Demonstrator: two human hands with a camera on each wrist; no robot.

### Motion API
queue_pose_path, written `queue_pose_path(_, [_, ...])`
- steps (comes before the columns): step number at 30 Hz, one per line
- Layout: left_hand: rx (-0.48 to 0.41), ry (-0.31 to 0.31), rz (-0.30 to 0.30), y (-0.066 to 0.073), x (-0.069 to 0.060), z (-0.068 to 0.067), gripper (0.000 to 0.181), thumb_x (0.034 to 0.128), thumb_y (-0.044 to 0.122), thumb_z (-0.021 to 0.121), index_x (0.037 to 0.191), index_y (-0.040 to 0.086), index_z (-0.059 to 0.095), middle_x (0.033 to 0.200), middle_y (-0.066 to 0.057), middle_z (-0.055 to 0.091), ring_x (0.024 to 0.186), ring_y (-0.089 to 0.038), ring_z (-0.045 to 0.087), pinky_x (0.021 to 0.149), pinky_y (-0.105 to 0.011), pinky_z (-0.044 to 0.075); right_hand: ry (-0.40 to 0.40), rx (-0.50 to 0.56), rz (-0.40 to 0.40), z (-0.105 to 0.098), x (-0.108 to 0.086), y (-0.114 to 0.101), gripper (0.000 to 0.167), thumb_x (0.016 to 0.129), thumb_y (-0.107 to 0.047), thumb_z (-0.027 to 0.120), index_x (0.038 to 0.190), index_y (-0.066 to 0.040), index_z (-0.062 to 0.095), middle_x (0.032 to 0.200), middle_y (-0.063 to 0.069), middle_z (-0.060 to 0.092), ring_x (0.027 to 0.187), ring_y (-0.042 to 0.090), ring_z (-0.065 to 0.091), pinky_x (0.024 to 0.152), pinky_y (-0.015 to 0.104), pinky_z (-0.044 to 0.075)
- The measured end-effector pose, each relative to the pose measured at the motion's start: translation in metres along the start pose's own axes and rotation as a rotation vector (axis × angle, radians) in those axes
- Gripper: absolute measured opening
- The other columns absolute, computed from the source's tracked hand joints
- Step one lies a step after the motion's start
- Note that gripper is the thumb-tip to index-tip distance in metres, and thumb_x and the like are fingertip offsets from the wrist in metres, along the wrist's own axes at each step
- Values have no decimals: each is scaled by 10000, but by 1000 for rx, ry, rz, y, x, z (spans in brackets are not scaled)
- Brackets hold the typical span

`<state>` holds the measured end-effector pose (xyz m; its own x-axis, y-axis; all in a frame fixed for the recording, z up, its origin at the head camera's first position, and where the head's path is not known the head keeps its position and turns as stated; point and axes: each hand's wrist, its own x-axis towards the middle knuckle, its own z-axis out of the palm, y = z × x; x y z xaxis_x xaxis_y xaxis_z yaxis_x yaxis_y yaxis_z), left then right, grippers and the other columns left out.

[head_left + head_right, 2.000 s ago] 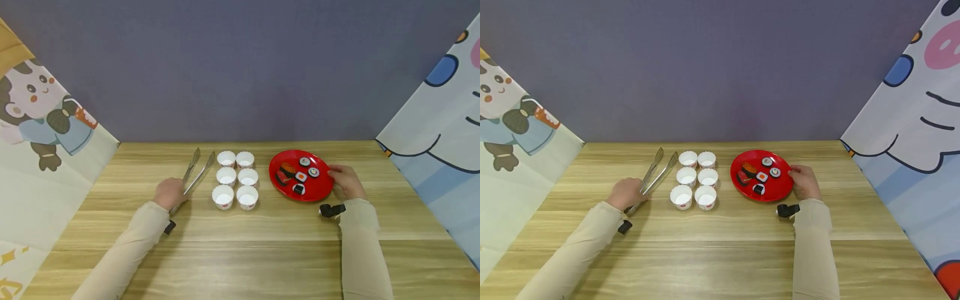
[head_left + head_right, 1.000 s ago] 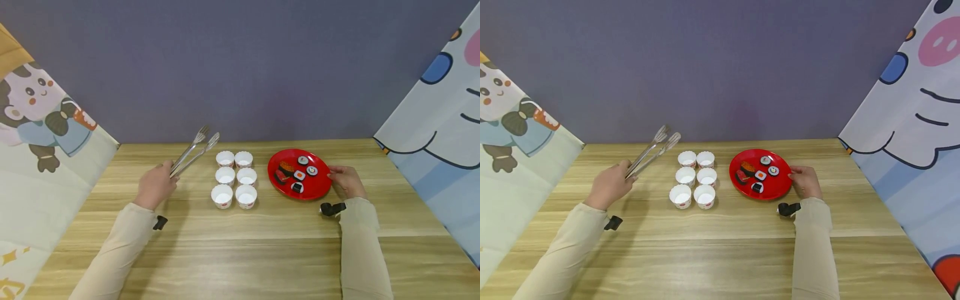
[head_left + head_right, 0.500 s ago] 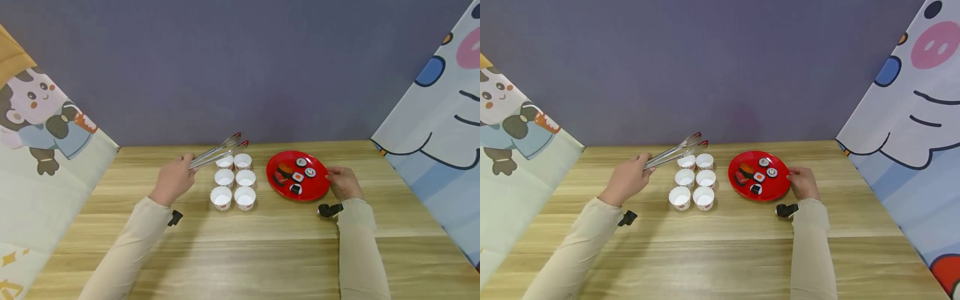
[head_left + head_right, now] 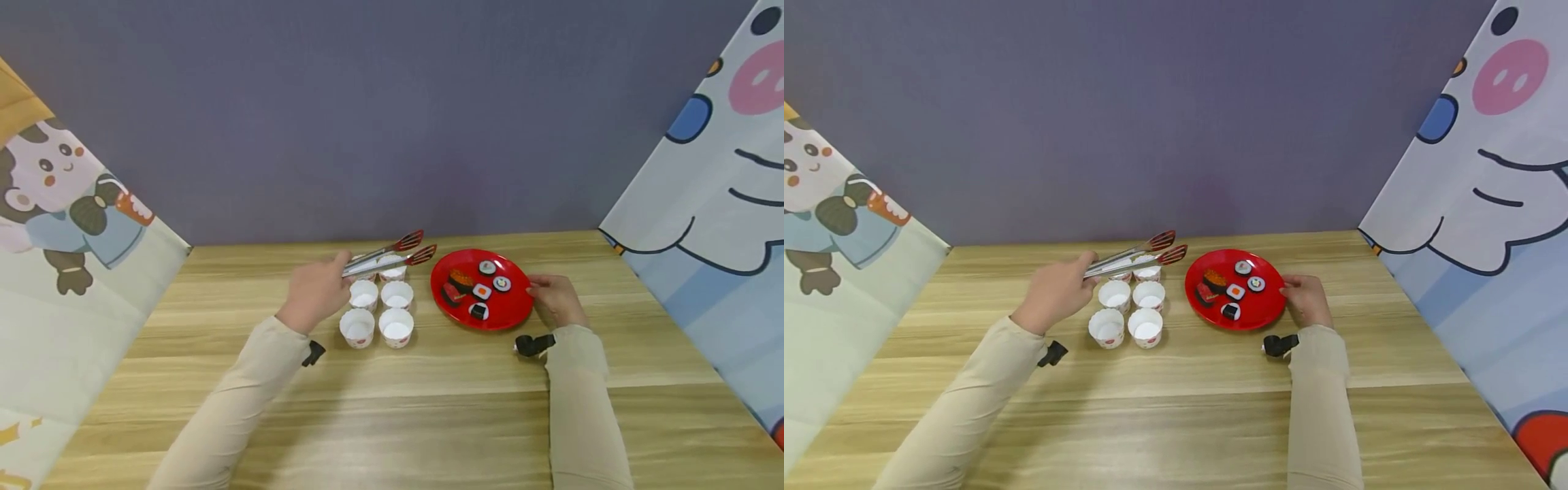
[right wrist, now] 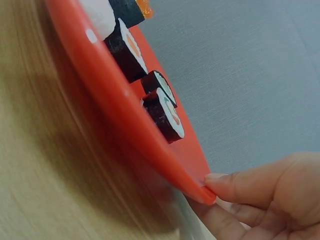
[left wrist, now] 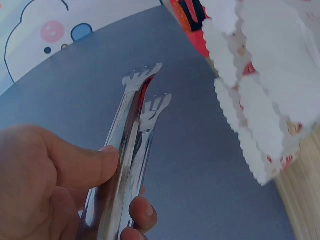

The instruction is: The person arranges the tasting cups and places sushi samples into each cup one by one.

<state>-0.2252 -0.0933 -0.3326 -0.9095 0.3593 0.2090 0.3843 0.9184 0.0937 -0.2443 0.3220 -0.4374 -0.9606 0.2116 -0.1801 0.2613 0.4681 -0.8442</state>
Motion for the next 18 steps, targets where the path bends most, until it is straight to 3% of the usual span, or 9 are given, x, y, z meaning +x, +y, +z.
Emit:
queue_pose_path(4, [1, -62, -9, 11, 3, 3, 225, 903, 274, 577, 1028, 99, 513, 642, -35, 543, 516, -196, 497, 428, -355, 367, -5, 3, 11, 0, -2, -3, 432, 913, -1, 466, 1322, 136, 428, 1294, 311, 493, 1157, 349, 496, 928, 365, 449])
queue_pose_path(11, [42, -133, 13, 24, 2, 6, 269, 905, 313, 578, 1063, 101, 525, 603, -27, 513, 502, -182, 480, 415, -337, 358, -7, 3, -16, 1, -3, -4, 427, 908, 8, 481, 1306, 153, 434, 1282, 323, 496, 1080, 282, 540, 743, 154, 451])
queue_pose_path(18, [54, -175, 41, 32, 2, 17, 300, 900, 331, 581, 1104, 115, 532, 612, -1, 512, 520, -149, 477, 420, -311, 354, -10, -15, -31, 0, -4, -4, 426, 907, 5, 484, 1303, 152, 438, 1272, 321, 505, 1073, 280, 545, 741, 151, 452])
